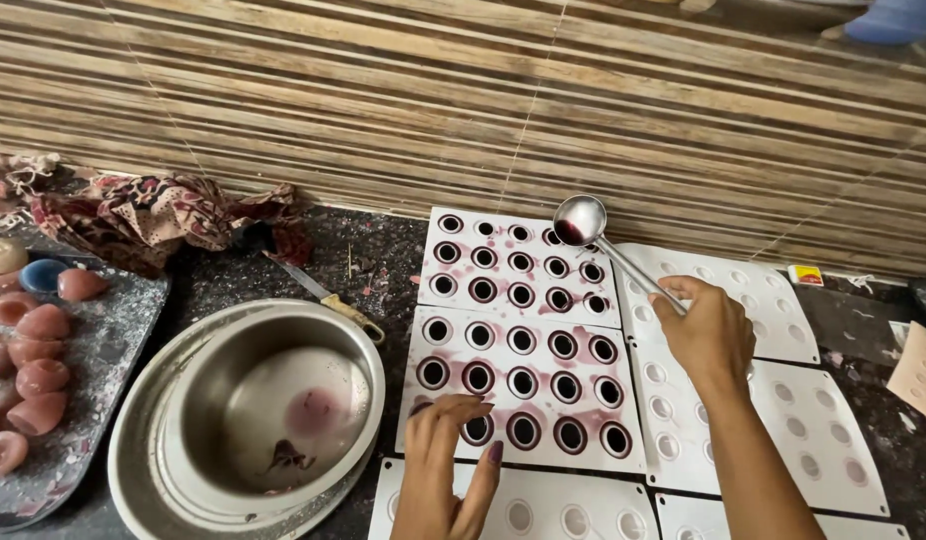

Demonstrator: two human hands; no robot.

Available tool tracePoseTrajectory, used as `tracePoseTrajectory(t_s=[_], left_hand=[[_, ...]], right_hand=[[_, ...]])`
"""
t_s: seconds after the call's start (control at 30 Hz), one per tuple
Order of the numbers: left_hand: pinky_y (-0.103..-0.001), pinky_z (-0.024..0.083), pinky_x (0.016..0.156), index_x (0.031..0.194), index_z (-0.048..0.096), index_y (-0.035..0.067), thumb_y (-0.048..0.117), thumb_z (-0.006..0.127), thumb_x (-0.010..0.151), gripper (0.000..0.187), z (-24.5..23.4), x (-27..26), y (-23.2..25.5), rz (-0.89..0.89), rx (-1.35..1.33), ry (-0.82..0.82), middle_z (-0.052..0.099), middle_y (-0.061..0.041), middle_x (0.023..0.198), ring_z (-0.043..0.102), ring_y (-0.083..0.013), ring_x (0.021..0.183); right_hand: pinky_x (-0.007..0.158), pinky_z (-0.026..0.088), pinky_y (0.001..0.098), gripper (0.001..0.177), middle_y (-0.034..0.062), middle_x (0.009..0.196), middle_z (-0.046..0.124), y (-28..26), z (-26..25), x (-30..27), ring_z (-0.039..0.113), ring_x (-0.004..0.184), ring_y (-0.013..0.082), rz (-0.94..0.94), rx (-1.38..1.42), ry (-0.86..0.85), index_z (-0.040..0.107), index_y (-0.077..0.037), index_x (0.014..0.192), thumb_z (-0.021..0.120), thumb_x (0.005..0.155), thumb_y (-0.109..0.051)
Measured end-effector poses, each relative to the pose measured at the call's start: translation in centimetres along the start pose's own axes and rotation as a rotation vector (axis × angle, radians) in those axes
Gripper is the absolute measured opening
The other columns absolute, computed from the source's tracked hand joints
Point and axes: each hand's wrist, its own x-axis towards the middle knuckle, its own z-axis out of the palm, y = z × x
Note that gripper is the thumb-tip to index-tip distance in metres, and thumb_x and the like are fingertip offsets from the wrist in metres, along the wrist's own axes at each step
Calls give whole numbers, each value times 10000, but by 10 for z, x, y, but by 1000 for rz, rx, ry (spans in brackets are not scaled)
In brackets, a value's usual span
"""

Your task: Pouring wax and scent into molds.

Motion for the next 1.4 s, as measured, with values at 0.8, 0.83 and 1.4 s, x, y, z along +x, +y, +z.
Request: tracePoseTrajectory(t_s=[0.8,0.83,1.4], left_hand=[[-381,508,914,1134,688,58,93,728,794,344,-84,7,-2,65,247,193,679,-133,1191,619,-282,1140],[-452,453,1044,1120,656,40,81,699,852,275,-101,12,-3,134,371,269,669,-145,1187,611,-276,1169],[-322,502,908,1349,559,-63,397,342,1142,549,-210,-13,-152,-572,-427,502,675,-138,1077,643,-186,960]], right_hand=[[749,556,398,199,54,1046,763,21,34,-16,717,779,278,-522,-315,414,780,-176,1147,712,971,-241],[746,553,401,180,48,1012,762,21,34,-17,721,787,270,-550,-304,436,785,-175,1130,723,968,-222],[618,545,236,338,66,976,753,-25,-41,-104,687,714,116,-259,717,-281,770,-24,1141,779,829,-154]])
